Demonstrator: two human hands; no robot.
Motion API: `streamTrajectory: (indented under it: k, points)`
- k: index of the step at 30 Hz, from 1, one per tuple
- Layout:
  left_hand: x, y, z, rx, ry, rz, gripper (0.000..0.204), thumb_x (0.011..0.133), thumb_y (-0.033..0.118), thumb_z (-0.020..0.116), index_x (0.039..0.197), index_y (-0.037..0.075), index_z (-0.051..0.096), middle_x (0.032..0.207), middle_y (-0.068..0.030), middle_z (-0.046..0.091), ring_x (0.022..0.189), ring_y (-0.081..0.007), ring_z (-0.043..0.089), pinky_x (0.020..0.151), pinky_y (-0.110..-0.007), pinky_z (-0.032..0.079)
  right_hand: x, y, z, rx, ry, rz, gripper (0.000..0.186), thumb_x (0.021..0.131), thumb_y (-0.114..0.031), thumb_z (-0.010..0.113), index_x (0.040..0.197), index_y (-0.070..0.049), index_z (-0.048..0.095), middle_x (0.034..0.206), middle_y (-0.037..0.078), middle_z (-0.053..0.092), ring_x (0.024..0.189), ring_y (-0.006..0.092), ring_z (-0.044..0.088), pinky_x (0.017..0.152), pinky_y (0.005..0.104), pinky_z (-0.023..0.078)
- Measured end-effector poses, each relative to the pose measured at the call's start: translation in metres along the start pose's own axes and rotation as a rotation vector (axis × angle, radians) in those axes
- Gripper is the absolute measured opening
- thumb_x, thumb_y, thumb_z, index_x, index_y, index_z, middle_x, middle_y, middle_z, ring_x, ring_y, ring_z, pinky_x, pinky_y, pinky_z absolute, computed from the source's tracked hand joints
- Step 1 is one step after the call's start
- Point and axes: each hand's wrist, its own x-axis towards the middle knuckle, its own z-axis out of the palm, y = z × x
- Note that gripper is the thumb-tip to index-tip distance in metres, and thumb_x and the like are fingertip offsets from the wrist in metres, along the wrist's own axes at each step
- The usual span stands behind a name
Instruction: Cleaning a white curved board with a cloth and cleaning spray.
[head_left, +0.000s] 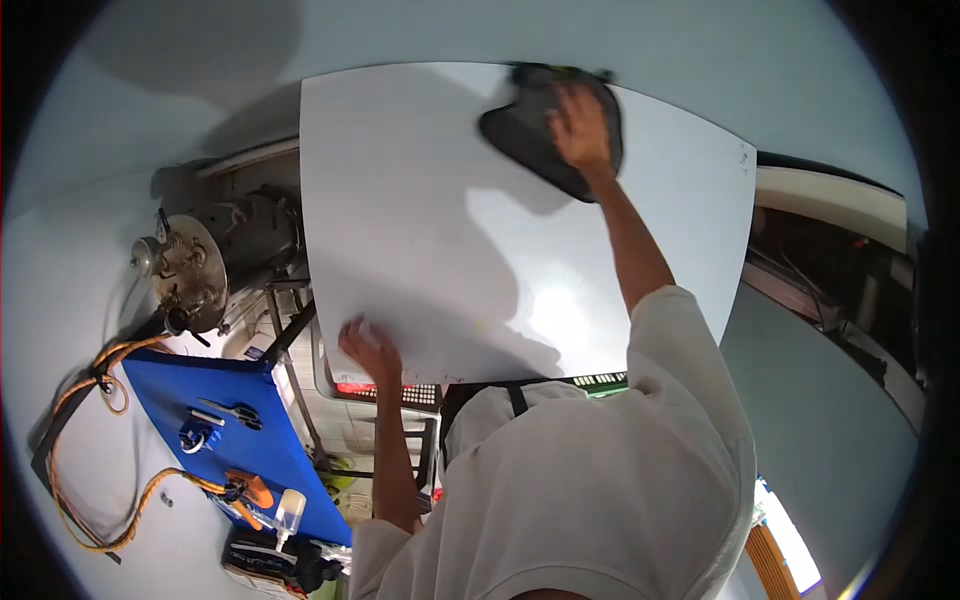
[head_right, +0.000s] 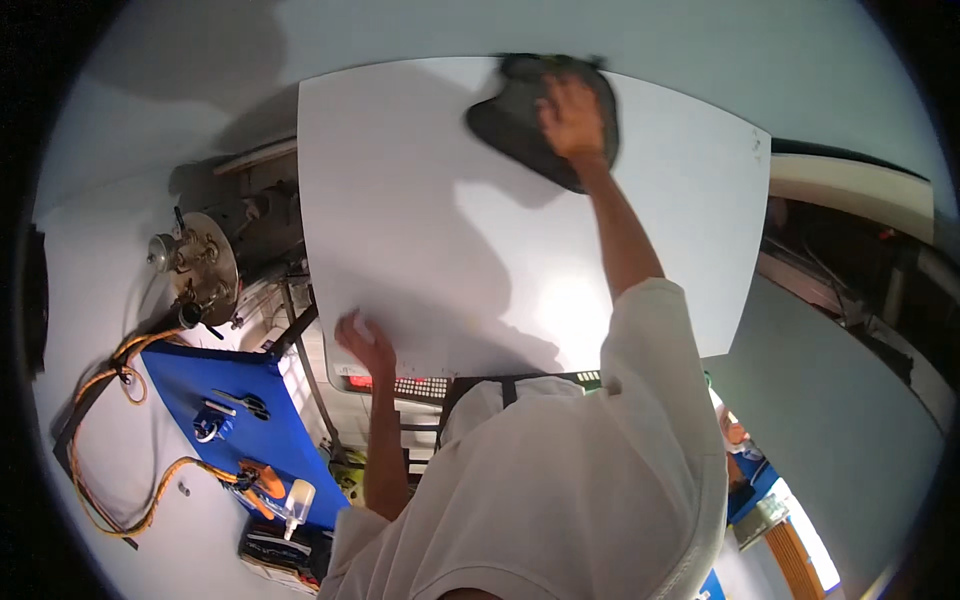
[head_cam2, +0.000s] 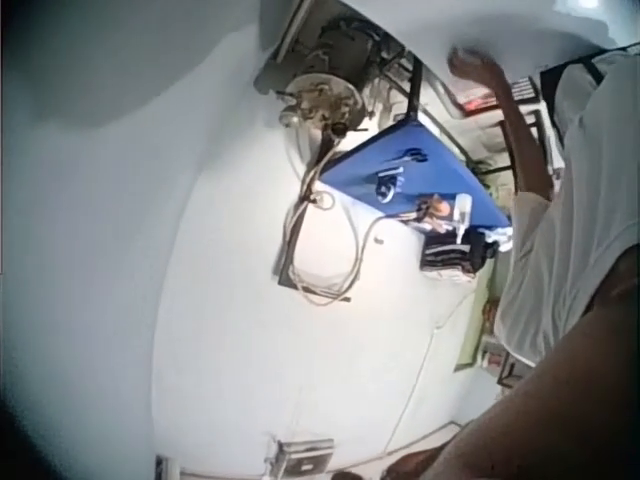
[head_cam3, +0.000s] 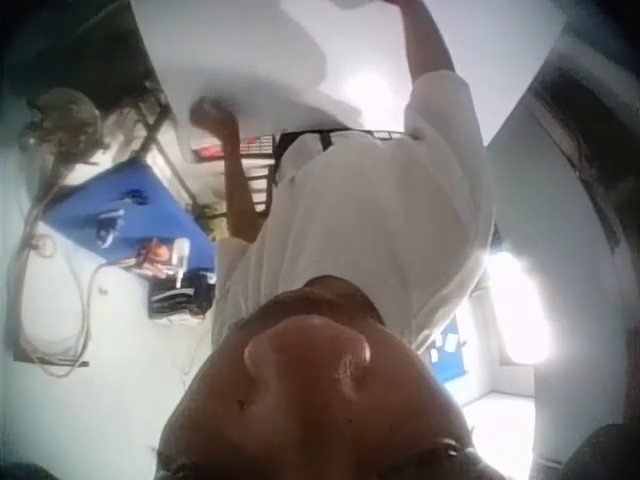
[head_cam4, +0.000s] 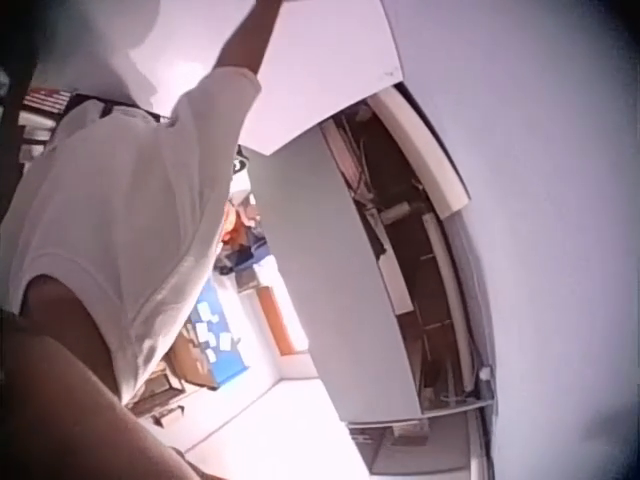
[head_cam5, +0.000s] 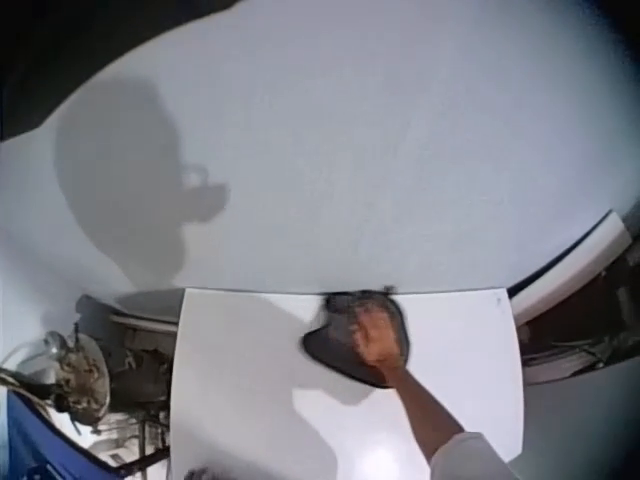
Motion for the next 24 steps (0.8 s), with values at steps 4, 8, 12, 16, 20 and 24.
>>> streamTrajectory:
  k: [4, 8, 12, 16, 20, 24]
  points:
    - [0.069, 0.032, 0.041, -0.061, 0.027, 0.219, 0.048, 0.099, 0.022, 0.056, 0.138, -0.005, 0.047, 0.146, -0.0286, 0.042, 0.135, -0.0453, 0.039, 0.112, -0.058, 0.029, -0.027, 0.013, -0.016, -0.297, 0.173, 0.407, 0.053, 0.1, -0.037, 0.053, 0.149, -0.014, 0.049, 0.153, 0.021, 0.045, 0.141, 0.0425, 0.04, 0.115, 0.0599, 0.03]
    - [0.081, 0.044, 0.045, -0.062, 0.063, 0.228, 0.055, 0.102, 0.028, 0.053, 0.144, -0.005, 0.041, 0.151, -0.0305, 0.034, 0.14, -0.046, 0.034, 0.116, -0.057, 0.026, -0.034, -0.109, 0.01, -0.289, -0.052, 0.329, 0.058, 0.091, -0.031, 0.058, 0.142, -0.004, 0.052, 0.158, 0.024, 0.039, 0.147, 0.0449, 0.031, 0.115, 0.0643, 0.027]
    - [0.079, 0.039, 0.042, -0.113, 0.114, 0.26, 0.059, 0.105, 0.036, 0.047, 0.145, -0.006, 0.039, 0.154, -0.032, 0.029, 0.142, -0.0467, 0.032, 0.116, -0.057, 0.027, -0.071, -0.274, 0.045, 0.24, -0.28, -0.039, 0.055, 0.084, -0.028, 0.064, 0.137, -0.012, 0.06, 0.153, 0.017, 0.046, 0.144, 0.0369, 0.04, 0.116, 0.0565, 0.032]
    - [0.08, 0.036, 0.047, -0.077, 0.171, 0.263, 0.062, 0.106, 0.043, 0.044, 0.144, -0.005, 0.041, 0.153, -0.0317, 0.032, 0.138, -0.0455, 0.037, 0.113, -0.055, 0.031, -0.111, -0.308, 0.054, 0.151, -0.261, -0.343, 0.061, 0.09, -0.037, 0.064, 0.147, -0.021, 0.054, 0.163, 0.012, 0.035, 0.151, 0.0327, 0.032, 0.12, 0.0467, 0.034]
    - [0.08, 0.036, 0.048, -0.21, 0.182, 0.313, 0.063, 0.104, 0.042, 0.047, 0.146, -0.004, 0.039, 0.155, -0.031, 0.031, 0.142, -0.0444, 0.035, 0.115, -0.058, 0.025, -0.154, -0.188, -0.013, 0.21, -0.251, 0.131, 0.054, 0.093, -0.03, 0.064, 0.145, -0.02, 0.053, 0.149, 0.011, 0.052, 0.14, 0.0352, 0.045, 0.112, 0.048, 0.042]
    - [0.08, 0.035, 0.046, -0.154, 0.133, 0.289, 0.064, 0.103, 0.045, 0.046, 0.147, -0.002, 0.039, 0.156, -0.0271, 0.031, 0.145, -0.041, 0.03, 0.115, -0.057, 0.023, -0.25, -0.044, -0.113, -0.342, 0.104, 0.609, 0.055, 0.101, -0.039, 0.056, 0.15, -0.017, 0.051, 0.155, 0.021, 0.045, 0.144, 0.0429, 0.038, 0.115, 0.059, 0.031]
